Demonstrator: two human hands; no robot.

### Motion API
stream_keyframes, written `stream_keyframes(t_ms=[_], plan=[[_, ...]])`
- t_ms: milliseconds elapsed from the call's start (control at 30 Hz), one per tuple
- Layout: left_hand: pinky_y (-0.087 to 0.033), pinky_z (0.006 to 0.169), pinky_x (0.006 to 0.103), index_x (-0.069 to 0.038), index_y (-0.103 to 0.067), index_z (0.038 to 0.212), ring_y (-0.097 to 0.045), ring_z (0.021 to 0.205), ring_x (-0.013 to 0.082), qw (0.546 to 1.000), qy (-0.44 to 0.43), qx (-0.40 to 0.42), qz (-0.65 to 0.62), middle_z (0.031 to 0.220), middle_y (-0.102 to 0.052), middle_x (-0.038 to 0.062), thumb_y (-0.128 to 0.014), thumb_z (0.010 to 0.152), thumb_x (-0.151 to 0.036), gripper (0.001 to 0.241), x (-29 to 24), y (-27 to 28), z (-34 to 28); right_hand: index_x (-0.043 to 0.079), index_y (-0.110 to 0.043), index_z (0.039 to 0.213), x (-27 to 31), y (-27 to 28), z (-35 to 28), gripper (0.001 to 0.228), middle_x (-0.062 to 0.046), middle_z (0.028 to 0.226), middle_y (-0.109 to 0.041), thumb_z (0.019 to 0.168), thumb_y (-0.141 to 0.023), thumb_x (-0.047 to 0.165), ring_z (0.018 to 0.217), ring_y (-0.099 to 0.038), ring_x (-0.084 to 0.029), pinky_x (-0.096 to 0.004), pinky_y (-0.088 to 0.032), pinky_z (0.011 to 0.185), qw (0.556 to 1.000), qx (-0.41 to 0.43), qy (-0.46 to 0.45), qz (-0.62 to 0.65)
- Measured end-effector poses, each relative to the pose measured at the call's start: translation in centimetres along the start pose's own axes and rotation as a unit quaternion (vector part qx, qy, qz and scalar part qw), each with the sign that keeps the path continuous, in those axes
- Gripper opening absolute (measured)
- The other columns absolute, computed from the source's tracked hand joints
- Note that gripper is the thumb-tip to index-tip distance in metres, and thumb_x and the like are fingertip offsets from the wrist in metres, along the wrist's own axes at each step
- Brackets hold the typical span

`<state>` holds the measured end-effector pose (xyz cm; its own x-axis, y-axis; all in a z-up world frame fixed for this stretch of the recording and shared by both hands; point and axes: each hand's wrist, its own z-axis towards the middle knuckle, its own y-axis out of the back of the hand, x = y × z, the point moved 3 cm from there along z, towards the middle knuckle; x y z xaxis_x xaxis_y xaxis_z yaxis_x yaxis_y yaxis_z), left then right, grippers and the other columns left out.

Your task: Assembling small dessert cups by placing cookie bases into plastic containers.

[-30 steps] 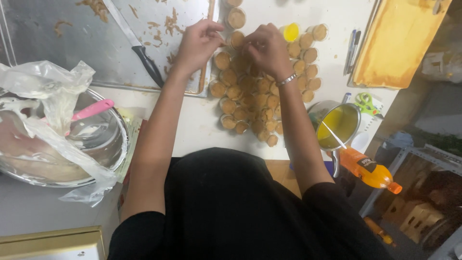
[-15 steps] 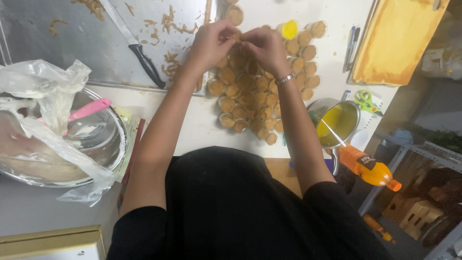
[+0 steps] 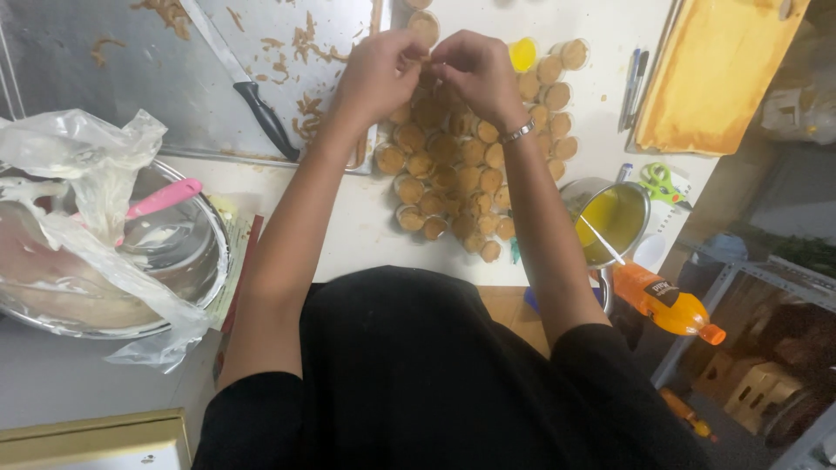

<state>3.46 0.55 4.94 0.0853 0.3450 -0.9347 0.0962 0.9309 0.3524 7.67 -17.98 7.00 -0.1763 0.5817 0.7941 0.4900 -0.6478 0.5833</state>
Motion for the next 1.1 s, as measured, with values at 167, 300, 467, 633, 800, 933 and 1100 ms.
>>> stream_keyframes(t_ms=[167, 300, 467, 633, 800, 933, 1100], plan=[[-0.06, 0.075, 0.0294, -0.006, -0.073, 0.109, -0.074, 0.093, 0.0186, 0.995, 0.01, -0.043, -0.093, 0.106, -0.077, 0.009, -0.071, 0.094, -0.003, 0.015, 1.1, 2.0, -2.0, 0.002, -0.073, 0.103, 1.9, -2.5, 0.6, 0.009, -0.003, 0.1, -0.077, 0.095, -0.076, -0.001, 0.094, -0.074, -0.011, -0.028, -0.064, 0.086, 0.986, -0.007, 0.006, 0.166], [-0.06, 0.069, 0.0291, -0.004, -0.073, 0.108, -0.075, 0.088, 0.018, 0.989, 0.058, -0.083, -0.107, 0.103, -0.078, 0.009, -0.071, 0.094, -0.001, 0.014, 1.0, 4.2, -4.1, 0.002, -0.074, 0.102, 3.3, -4.9, 0.8, 0.008, -0.001, 0.099, -0.075, 0.095, -0.076, 0.0, 0.094, -0.072, -0.009, -0.027, -0.062, 0.086, 0.982, 0.01, 0.003, 0.186], [-0.061, 0.074, 0.0303, -0.002, -0.071, 0.107, -0.077, 0.088, 0.0181, 0.992, 0.058, -0.06, -0.099, 0.099, -0.079, 0.009, -0.075, 0.094, -0.003, 0.014, 2.2, 3.9, -5.8, 0.004, -0.076, 0.098, 2.9, -5.4, -0.8, 0.01, -0.002, 0.09, -0.076, 0.09, -0.081, 0.005, 0.084, -0.072, -0.008, -0.026, -0.06, 0.076, 0.997, 0.023, -0.031, 0.073], [-0.058, 0.077, 0.0392, -0.007, -0.077, 0.098, -0.074, 0.084, 0.0312, 0.998, 0.039, -0.024, 0.038, 0.093, -0.076, 0.012, -0.078, 0.09, -0.01, 0.009, 0.9, 1.6, -5.8, 0.004, -0.076, 0.096, 0.4, -6.1, -3.1, 0.015, -0.007, 0.087, -0.078, 0.083, -0.083, 0.007, 0.079, -0.076, -0.014, -0.029, -0.061, 0.073, 0.998, -0.047, -0.038, 0.005], [-0.055, 0.081, 0.0456, -0.006, -0.076, 0.098, -0.068, 0.092, 0.0359, 0.993, -0.012, -0.086, 0.082, 0.096, -0.071, 0.012, -0.074, 0.09, -0.006, 0.008, 2.3, -1.7, -6.6, 0.005, -0.076, 0.095, 1.6, -6.4, -4.3, 0.012, -0.011, 0.088, -0.076, 0.084, -0.081, 0.006, 0.08, -0.076, -0.022, -0.033, -0.059, 0.073, 0.99, -0.129, -0.019, -0.062], [-0.054, 0.08, 0.0452, -0.005, -0.076, 0.1, -0.065, 0.096, 0.0333, 0.993, 0.011, -0.098, 0.061, 0.107, -0.066, 0.013, -0.072, 0.092, -0.007, 0.009, 1.6, -1.6, -7.2, 0.006, -0.074, 0.094, 1.7, -6.7, -4.4, 0.012, -0.011, 0.088, -0.074, 0.085, -0.081, 0.006, 0.081, -0.071, -0.028, -0.038, -0.056, 0.073, 0.983, -0.155, 0.002, -0.098], [-0.055, 0.081, 0.0442, -0.004, -0.075, 0.099, -0.067, 0.094, 0.033, 0.993, 0.012, -0.093, 0.065, 0.103, -0.065, 0.012, -0.073, 0.09, -0.01, 0.011, 2.2, -1.6, -7.3, 0.006, -0.073, 0.094, 1.9, -6.6, -4.4, 0.014, -0.01, 0.088, -0.073, 0.083, -0.081, 0.006, 0.08, -0.071, -0.027, -0.037, -0.056, 0.072, 0.983, -0.151, 0.015, -0.107]])
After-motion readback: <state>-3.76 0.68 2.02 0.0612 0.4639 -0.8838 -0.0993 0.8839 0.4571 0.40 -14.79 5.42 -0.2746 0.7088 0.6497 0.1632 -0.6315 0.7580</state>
